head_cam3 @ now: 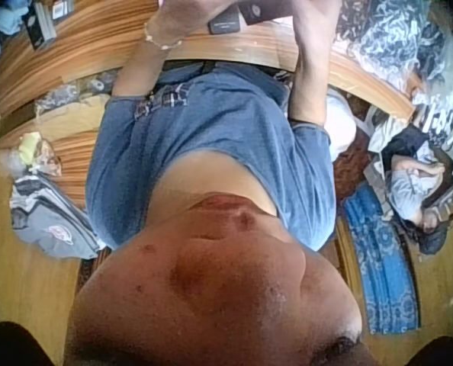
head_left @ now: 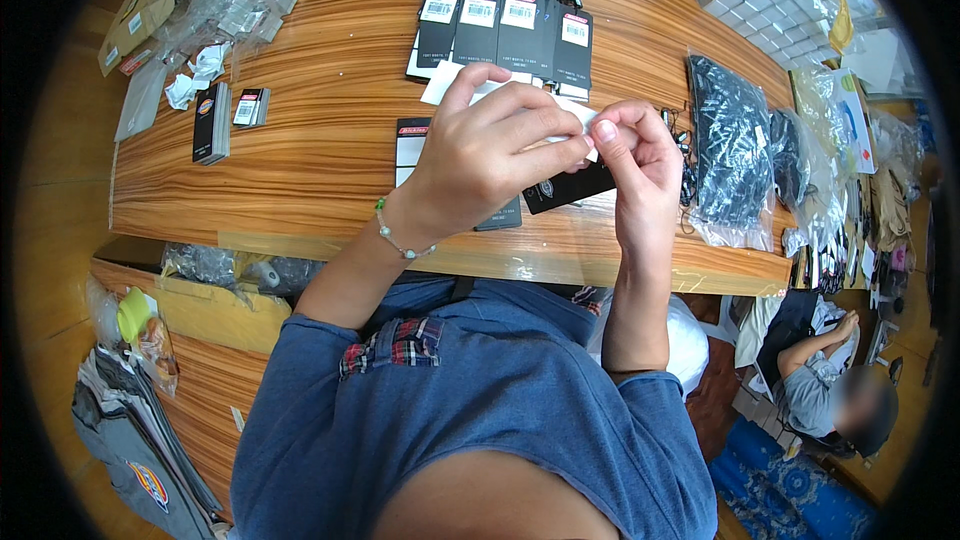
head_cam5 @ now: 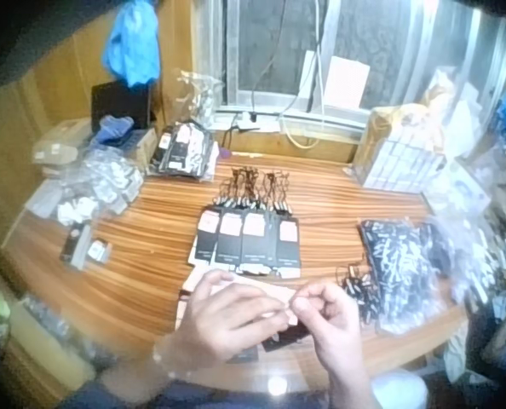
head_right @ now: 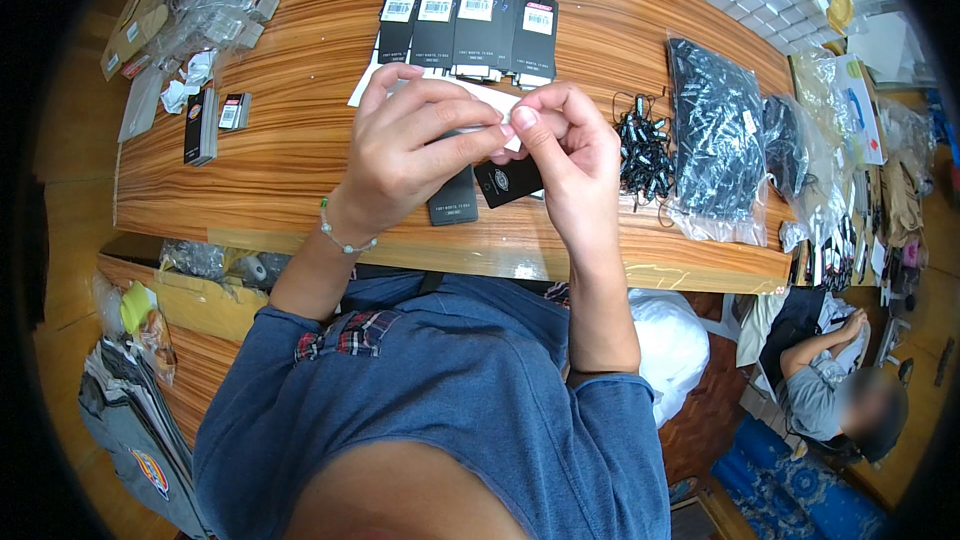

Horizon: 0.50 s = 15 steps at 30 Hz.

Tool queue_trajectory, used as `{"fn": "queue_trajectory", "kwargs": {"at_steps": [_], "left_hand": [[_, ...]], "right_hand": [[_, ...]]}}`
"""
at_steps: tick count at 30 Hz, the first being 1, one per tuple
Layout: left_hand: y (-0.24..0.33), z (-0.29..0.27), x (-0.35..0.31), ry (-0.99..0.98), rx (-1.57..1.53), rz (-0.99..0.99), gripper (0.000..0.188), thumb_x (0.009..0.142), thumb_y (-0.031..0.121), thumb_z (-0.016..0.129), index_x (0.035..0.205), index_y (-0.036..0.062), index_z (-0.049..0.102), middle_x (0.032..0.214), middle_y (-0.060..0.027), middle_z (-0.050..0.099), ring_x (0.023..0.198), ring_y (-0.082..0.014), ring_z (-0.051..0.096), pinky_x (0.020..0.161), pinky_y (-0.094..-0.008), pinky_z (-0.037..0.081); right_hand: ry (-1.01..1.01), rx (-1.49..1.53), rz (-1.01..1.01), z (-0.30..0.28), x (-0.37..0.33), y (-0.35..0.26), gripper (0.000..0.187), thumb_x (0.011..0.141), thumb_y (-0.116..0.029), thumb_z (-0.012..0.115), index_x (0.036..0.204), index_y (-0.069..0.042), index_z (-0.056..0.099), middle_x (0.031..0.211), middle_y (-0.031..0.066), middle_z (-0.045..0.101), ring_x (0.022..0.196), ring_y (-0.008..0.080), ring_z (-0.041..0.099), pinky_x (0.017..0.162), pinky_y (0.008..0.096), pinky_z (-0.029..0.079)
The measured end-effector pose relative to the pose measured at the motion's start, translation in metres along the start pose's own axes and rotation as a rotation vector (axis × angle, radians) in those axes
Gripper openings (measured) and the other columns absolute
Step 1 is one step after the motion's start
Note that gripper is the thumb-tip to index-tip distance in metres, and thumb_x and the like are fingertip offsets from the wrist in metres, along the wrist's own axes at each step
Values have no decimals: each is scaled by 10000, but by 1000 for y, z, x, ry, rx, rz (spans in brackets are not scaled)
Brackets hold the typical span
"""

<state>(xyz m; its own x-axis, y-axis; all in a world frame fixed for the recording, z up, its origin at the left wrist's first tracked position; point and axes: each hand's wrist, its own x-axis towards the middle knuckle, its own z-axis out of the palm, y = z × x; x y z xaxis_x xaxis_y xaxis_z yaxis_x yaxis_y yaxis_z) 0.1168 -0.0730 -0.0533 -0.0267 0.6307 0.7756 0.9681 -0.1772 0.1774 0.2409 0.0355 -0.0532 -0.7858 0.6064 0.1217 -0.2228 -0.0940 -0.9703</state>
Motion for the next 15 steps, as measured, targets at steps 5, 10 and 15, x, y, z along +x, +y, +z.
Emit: {"fn": "queue_trajectory", "kwargs": {"at_steps": [5,10,15], "left_hand": [[2,5,-5,23,-19,-3,118,648,149,645,764,146,661,807,55,627,762,-130,571,710,-322,387],[0,5,-4,48,29,-1,90,683,159,614,765,158,653,788,62,614,741,-101,573,722,-308,400],[0,6,-7,46,55,30,84,701,160,602,769,162,650,775,64,610,726,-90,572,719,-304,413]], "right_hand": [[80,-159,-62,-6,3,-1,81,884,-68,520,861,7,499,658,24,553,579,50,517,524,171,403],[-35,-161,51,-10,4,2,114,866,-59,542,941,26,528,679,27,570,577,54,506,532,176,406],[-118,-326,130,-15,3,-2,87,858,-60,549,892,18,566,688,19,575,621,54,512,585,184,421]]}}
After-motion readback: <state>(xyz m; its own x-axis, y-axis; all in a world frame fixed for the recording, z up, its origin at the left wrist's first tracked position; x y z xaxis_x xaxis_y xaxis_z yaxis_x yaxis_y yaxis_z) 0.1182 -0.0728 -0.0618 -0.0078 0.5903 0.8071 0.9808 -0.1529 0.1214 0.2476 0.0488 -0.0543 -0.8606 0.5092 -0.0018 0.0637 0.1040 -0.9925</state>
